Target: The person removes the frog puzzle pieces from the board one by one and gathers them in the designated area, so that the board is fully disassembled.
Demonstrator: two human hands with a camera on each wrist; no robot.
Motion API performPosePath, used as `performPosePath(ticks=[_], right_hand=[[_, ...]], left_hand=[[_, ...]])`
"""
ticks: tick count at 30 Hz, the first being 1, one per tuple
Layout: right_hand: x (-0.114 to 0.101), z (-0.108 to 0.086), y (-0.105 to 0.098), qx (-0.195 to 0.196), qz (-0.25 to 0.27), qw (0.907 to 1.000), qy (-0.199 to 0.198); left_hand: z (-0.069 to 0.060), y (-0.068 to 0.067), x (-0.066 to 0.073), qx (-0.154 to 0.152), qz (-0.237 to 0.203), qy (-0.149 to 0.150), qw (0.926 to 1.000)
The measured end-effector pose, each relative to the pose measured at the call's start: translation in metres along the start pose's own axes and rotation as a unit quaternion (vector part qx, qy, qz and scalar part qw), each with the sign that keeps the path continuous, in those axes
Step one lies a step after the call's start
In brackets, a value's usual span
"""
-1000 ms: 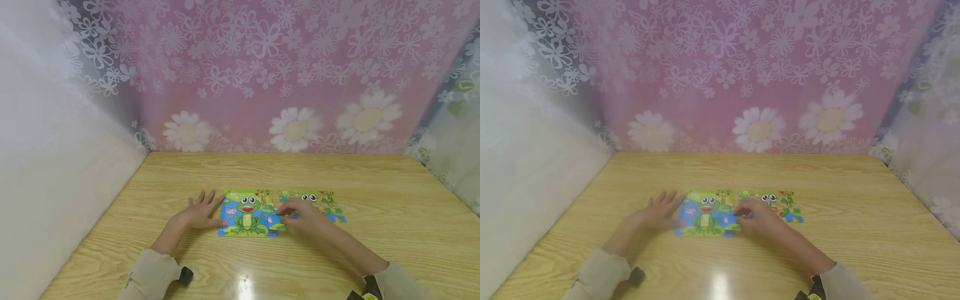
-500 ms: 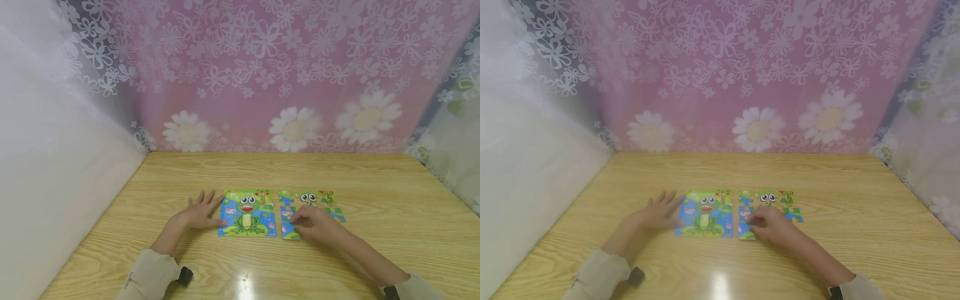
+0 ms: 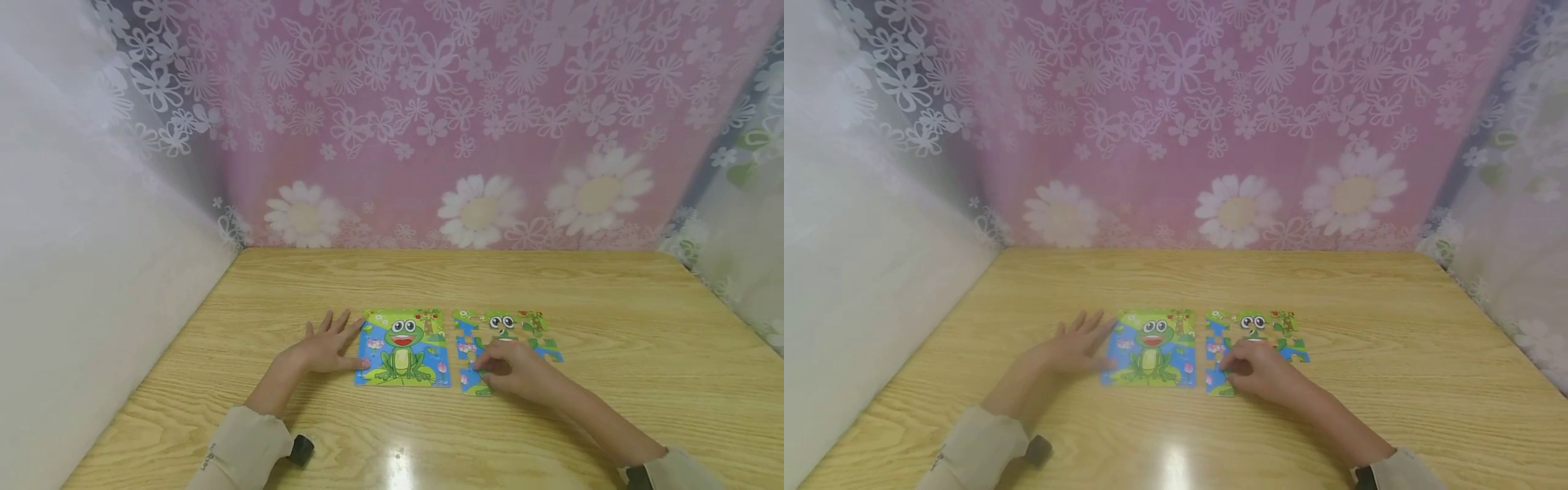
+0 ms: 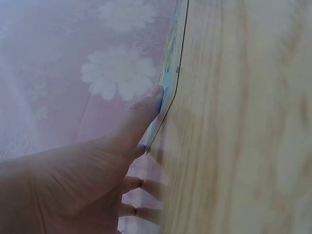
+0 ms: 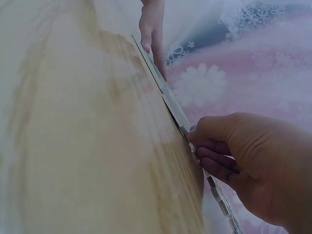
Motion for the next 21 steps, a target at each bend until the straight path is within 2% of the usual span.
performPosePath(ticks=[7, 16, 21], right_hand=[[0.0028, 0.0001, 0.0008, -0.005, -0.01, 0.9999, 0.007], [-0.002, -0.0001, -0.0005, -0.001, -0.012, 0.9999, -0.011], [-0.0066, 0.0013, -0.0017, 0.005, 0.007, 0.9999, -0.011]], left_hand=[[0.0007, -0.0001, -0.0008, -0.003, 0.001, -0.001, 1.0], [-0.0007, -0.0011, 0.0022, -0.002, -0.001, 0.001, 1.0], [-0.0001, -0.0011, 0.0008, -0.001, -0.003, 0.0, 1.0]])
Point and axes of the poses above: each hand's wrist, its own z-axis towards the middle knuckle, its own y-axis out of the palm, x = y × z, the point moved 9 cm from there along z, towards the middle knuckle
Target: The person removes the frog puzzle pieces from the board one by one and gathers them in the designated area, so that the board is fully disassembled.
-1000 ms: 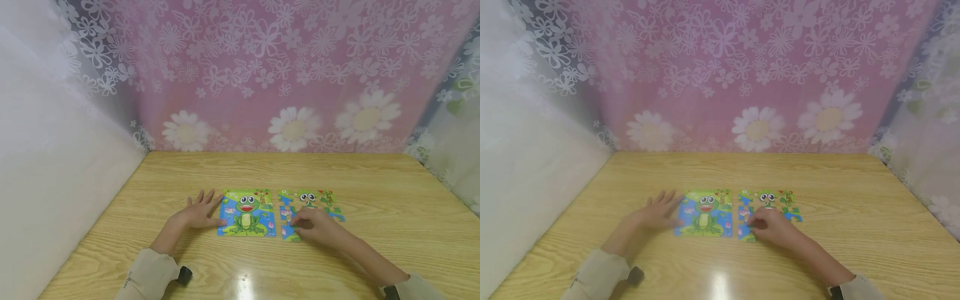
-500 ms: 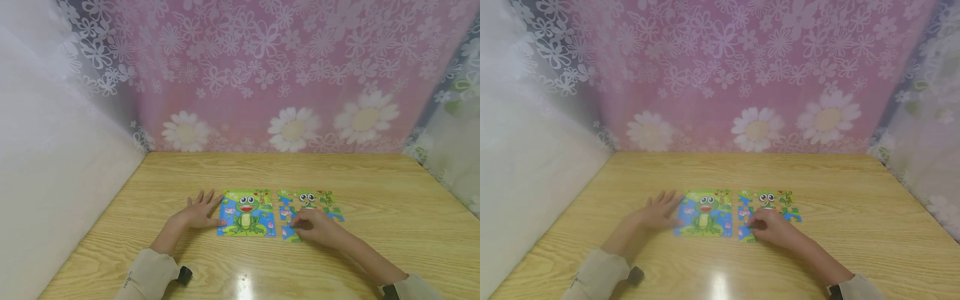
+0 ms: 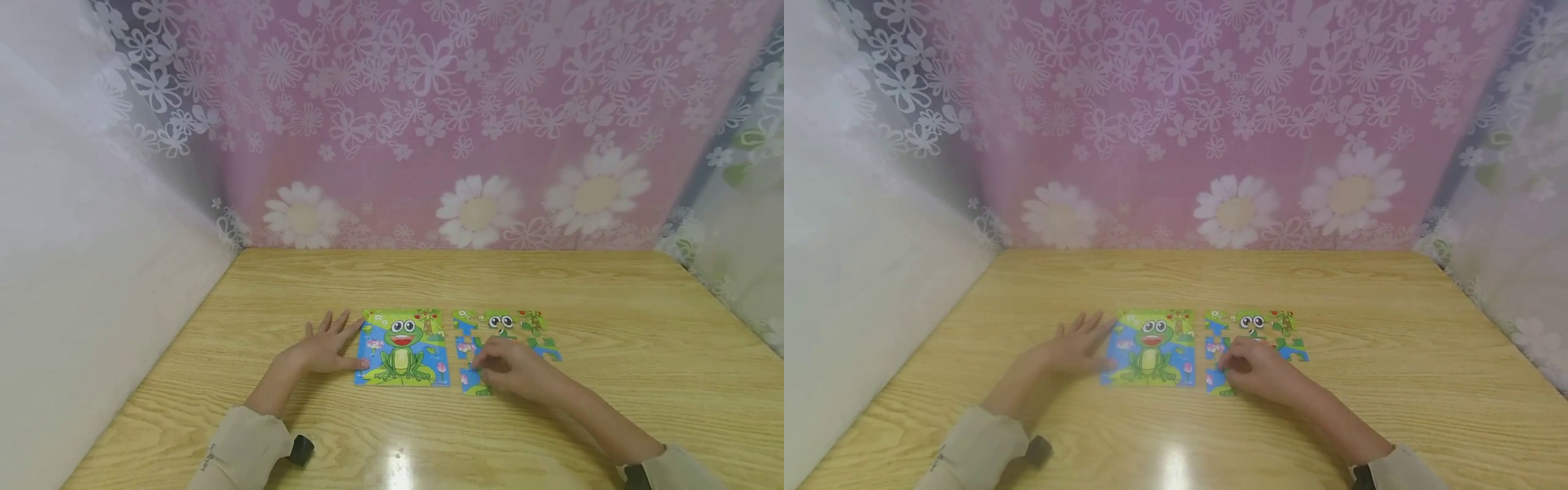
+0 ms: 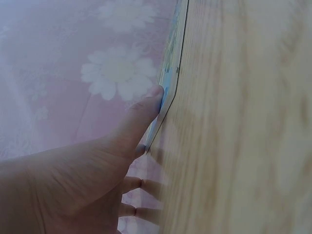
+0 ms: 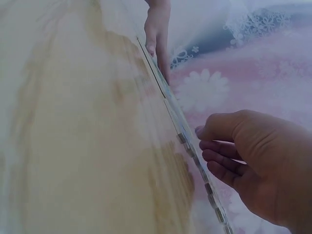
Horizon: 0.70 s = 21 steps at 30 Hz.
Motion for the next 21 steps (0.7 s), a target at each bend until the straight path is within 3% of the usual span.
performPosePath(ticks=[7, 16, 21], right_hand=[[-0.019, 0.017, 0.002, 0.012, -0.006, 0.9998, -0.017], [-0.039, 0.055, 0.032, -0.029, -0.024, 0.998, -0.05], [-0.037, 0.071, 0.049, -0.069, -0.056, 0.9958, -0.022]], left_hand=[[0.001, 0.001, -0.003, -0.001, 0.008, -0.009, 0.9999], [-0.004, -0.002, 0.002, 0.0, -0.001, -0.005, 1.0], [-0.005, -0.003, 0.004, -0.003, -0.006, -0.005, 1.0]])
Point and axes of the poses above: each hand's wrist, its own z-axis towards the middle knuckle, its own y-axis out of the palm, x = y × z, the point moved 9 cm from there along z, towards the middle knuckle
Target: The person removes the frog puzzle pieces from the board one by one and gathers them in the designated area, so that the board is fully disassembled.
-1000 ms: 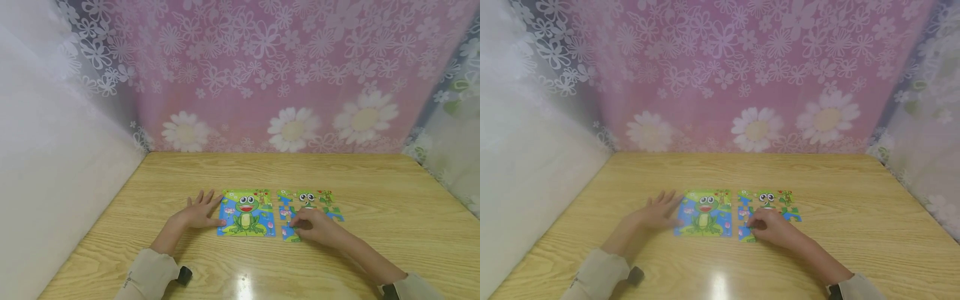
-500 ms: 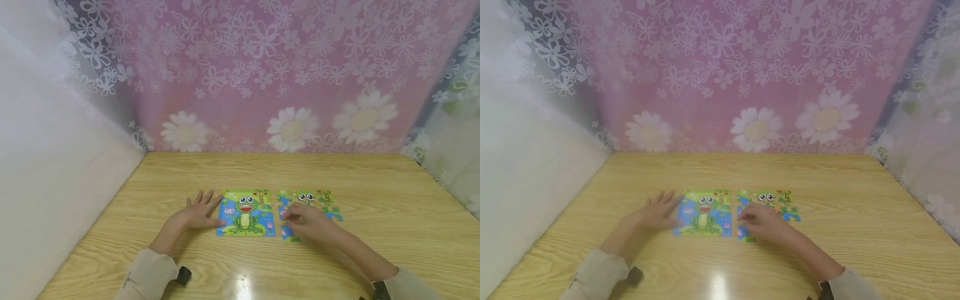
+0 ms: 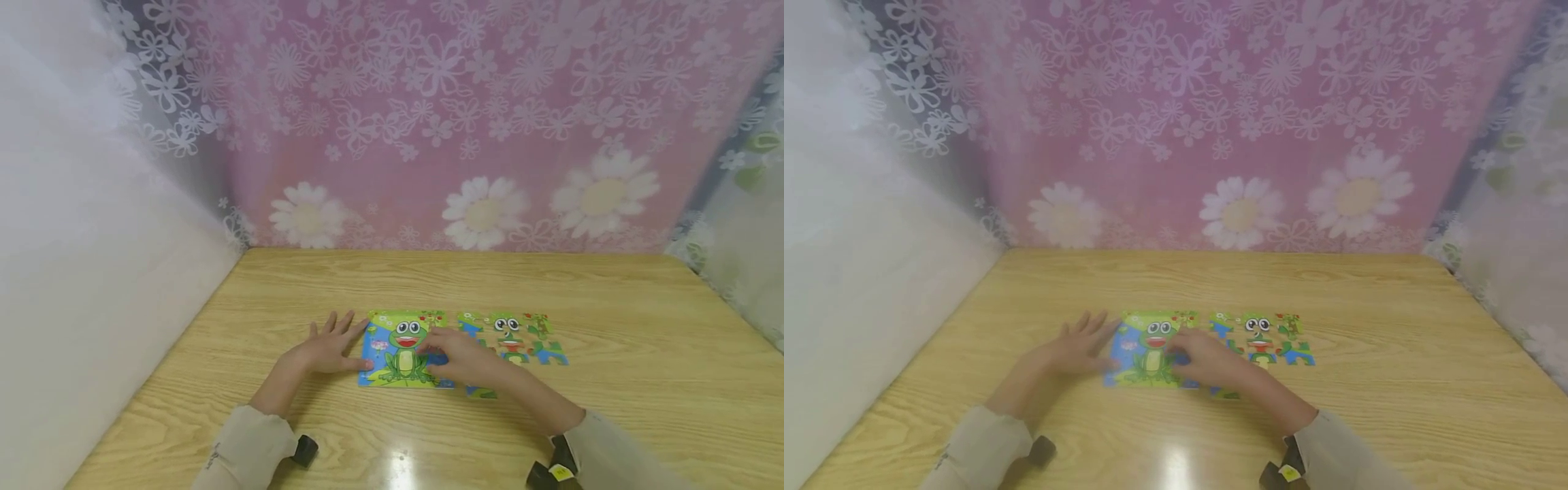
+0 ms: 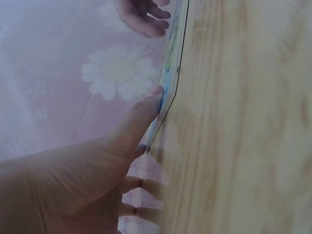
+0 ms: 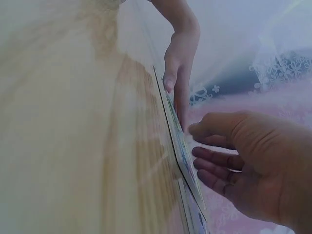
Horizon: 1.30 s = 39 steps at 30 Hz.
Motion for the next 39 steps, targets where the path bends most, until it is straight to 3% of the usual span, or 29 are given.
performPosePath(ticks=[5, 14, 25, 33, 39], right_hand=[[0.001, 0.003, 0.008, -0.03, -0.009, 0.9993, 0.022], [-0.006, 0.006, 0.008, -0.034, -0.013, 0.9993, -0.004], [-0.007, 0.005, 0.01, -0.041, -0.004, 0.9991, 0.005], [-0.01, 0.005, 0.009, -0.019, 0.019, 0.9995, -0.017], [-0.008, 0.006, 0.009, 0.002, 0.011, 0.9999, -0.005]], left_hand=[[0.003, 0.001, 0.001, -0.007, 0.009, 0.0, 0.9999], [0.005, 0.001, -0.003, 0.001, 0.025, -0.003, 0.9997], [0.003, 0.002, -0.003, 0.004, 0.012, 0.0, 0.9999], [0.003, 0.002, -0.002, 0.005, 0.014, -0.001, 0.9999], [0.003, 0.002, -0.002, 0.005, 0.017, 0.0, 0.9998]])
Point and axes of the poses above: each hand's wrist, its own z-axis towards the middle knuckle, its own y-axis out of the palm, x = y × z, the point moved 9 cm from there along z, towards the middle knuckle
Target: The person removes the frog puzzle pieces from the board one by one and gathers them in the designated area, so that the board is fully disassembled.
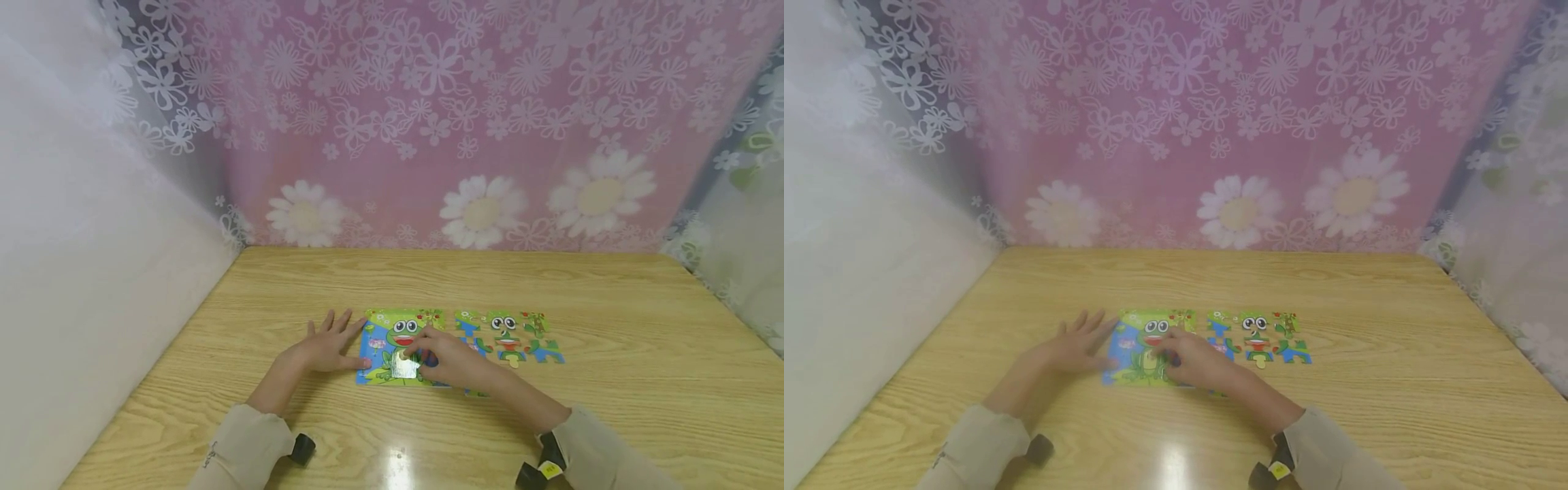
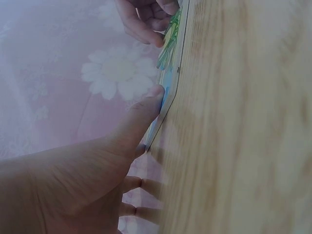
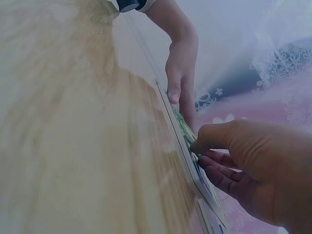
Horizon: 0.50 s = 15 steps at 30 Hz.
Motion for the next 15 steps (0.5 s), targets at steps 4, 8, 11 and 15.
performPosePath(ticks=[4, 8, 11, 15], right_hand=[[0.0011, 0.0004, 0.0002, 0.013, 0.005, 0.9999, 0.007], [0.0017, -0.0002, -0.0006, 0.023, 0.016, 0.9995, 0.011], [0.0015, -0.0002, -0.0021, 0.029, 0.022, 0.9993, 0.011], [0.0008, -0.0006, -0.0072, 0.036, 0.036, 0.9986, 0.014]], left_hand=[[-0.0018, -0.0017, 0.0022, -0.002, -0.008, 0.001, 1.0], [-0.0036, -0.0032, 0.0039, -0.003, -0.016, -0.001, 0.9999], [-0.004, -0.0036, 0.0042, -0.004, -0.016, -0.001, 0.9999], [-0.0046, -0.004, 0.0036, -0.004, -0.019, -0.001, 0.9998]])
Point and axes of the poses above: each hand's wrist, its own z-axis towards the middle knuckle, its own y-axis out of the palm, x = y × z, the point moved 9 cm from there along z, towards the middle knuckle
